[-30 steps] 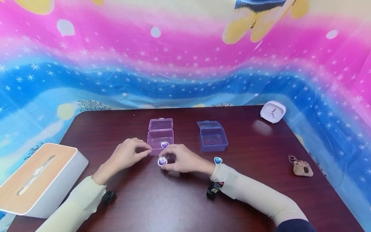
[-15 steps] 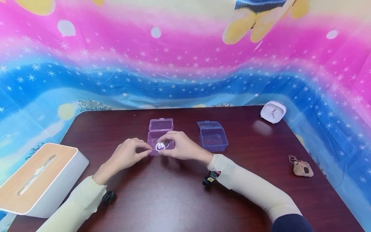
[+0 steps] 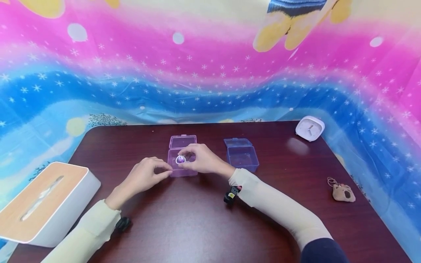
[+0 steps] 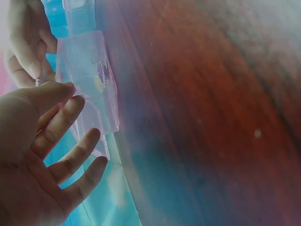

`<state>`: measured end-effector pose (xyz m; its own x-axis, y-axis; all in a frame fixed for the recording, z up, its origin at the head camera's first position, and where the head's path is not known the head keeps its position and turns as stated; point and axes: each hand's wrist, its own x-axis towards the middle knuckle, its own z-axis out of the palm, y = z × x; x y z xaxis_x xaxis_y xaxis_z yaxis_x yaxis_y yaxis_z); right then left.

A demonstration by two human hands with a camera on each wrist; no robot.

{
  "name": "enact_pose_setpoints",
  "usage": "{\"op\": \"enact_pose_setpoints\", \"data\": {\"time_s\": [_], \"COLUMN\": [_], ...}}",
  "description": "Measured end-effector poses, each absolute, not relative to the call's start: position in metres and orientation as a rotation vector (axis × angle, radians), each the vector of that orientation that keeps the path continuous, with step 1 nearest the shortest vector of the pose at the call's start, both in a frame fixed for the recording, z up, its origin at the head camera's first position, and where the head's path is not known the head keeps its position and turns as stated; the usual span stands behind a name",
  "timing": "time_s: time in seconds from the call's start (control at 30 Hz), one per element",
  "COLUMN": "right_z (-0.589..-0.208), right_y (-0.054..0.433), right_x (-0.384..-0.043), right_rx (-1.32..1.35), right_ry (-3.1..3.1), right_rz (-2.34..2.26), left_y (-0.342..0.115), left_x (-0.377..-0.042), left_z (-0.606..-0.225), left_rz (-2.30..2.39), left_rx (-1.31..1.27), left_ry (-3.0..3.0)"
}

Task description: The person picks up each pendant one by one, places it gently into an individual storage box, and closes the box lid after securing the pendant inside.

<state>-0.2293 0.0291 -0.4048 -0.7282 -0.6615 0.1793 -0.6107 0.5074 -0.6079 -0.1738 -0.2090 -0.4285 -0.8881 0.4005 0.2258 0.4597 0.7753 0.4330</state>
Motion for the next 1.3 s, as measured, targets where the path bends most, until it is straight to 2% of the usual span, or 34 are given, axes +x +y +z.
{"op": "enact_pose_setpoints", "data": {"time_s": [1.3], "right_z": [-0.422], "right_y": [0.011], "right_x": [-0.245], "right_rx": [-1.063], "right_ry": [2.667], "right_rz": [-0.871], "left_y": [-0.211], "left_x": [-0.175], "left_z": [-0.43], "left_rz": [-0.811], "left_rx": [-0.75], "left_ry": [-2.812]}}
